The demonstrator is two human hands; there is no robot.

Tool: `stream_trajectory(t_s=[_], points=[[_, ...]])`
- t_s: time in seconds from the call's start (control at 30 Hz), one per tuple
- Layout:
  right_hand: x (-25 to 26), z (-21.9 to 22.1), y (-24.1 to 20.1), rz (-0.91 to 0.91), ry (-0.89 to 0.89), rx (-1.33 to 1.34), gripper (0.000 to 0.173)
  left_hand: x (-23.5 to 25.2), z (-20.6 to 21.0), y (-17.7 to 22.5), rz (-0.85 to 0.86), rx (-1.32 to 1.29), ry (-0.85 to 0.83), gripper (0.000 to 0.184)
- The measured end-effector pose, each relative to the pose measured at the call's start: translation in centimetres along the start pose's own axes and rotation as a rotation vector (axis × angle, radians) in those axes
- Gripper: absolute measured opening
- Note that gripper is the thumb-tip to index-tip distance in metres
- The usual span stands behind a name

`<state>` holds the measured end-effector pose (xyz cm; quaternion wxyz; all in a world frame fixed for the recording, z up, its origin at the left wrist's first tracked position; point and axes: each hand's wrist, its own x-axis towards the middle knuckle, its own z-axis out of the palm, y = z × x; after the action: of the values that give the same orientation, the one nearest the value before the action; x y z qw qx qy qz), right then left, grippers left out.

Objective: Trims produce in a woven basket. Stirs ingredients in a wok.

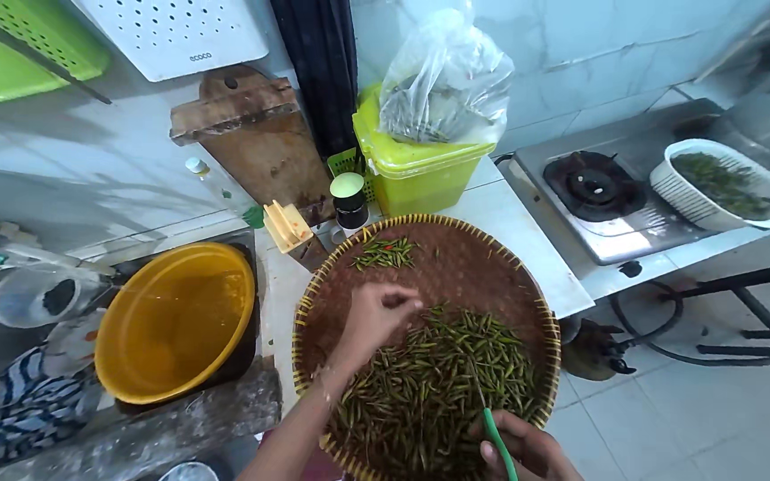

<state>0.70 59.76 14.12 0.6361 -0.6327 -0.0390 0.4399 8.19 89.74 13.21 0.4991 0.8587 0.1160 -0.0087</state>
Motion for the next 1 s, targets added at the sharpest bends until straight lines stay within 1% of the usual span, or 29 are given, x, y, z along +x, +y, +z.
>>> stream_trajectory(t_s=[0.07, 0.1, 0.2, 0.27, 0.3, 0.37, 0.4, 0.43, 0.47, 0.5, 0.57, 0.63, 0.67, 0.73, 0.83, 1.0], points=[[0.0, 0.1, -0.3, 0.009, 0.023, -0.001, 0.029, 2.6, -1.0, -0.4, 0.208, 0.235, 0.128, 0.018], [0.0, 0.0, -0.4, 0.007, 0.027, -0.007, 0.030, 3.9, -1.3, -0.5, 0.265, 0.340, 0.160, 0.019], [0.0, -0.2, -0.3, -0.022, 0.030, -0.017, 0.032, 8.5, -0.9, -2.3, 0.314, 0.595, 0.264, 0.020], [-0.3, -0.2, -0.3, -0.032, 0.035, -0.021, 0.033, 9.9, -0.7, -2.8, 0.340, 0.657, 0.305, 0.024], [-0.4, -0.3, -0.3, -0.040, 0.039, -0.019, 0.032, 10.1, -0.8, -3.0, 0.374, 0.655, 0.327, 0.030], [-0.6, -0.4, -0.1, -0.052, 0.050, -0.013, 0.032, 9.2, -1.1, -2.9, 0.463, 0.583, 0.374, 0.039], [-0.7, -0.5, 0.0, -0.056, 0.056, -0.009, 0.032, 7.8, -1.3, -2.4, 0.471, 0.536, 0.367, 0.038], [-0.8, -0.6, 0.1, -0.057, 0.062, -0.005, 0.031, 5.7, -1.7, -1.6, 0.428, 0.496, 0.315, 0.033], [-0.9, -0.6, 0.1, -0.062, 0.067, 0.003, 0.031, 3.9, -1.9, -1.2, 0.332, 0.478, 0.238, 0.026], [-0.9, -0.7, 0.2, -0.069, 0.068, 0.011, 0.031, 2.3, -2.1, -1.3, 0.195, 0.481, 0.138, 0.023], [-0.7, -0.9, 0.2, -0.081, 0.065, 0.012, 0.031, -0.5, -2.2, -1.9, -0.103, 0.504, -0.085, 0.026], [-0.4, -0.9, 0.0, -0.076, 0.049, 0.005, 0.030, -2.5, -1.7, -2.8, -0.279, 0.512, -0.221, 0.036], [-0.1, -0.8, -0.1, -0.066, 0.038, 0.003, 0.030, -3.1, -1.3, -3.3, -0.331, 0.505, -0.260, 0.039], [0.5, -0.7, -0.4, -0.059, 0.011, -0.004, 0.030, -3.6, -0.4, -3.8, -0.356, 0.468, -0.287, 0.036], [1.1, -0.4, -0.9, -0.075, -0.020, -0.025, 0.030, -3.4, 0.0, -3.3, -0.370, 0.447, -0.322, 0.031], [1.2, -0.8, -1.4, -0.083, -0.023, -0.052, 0.031, -3.7, -1.3, -3.9, -0.360, 0.354, -0.219, 0.026]])
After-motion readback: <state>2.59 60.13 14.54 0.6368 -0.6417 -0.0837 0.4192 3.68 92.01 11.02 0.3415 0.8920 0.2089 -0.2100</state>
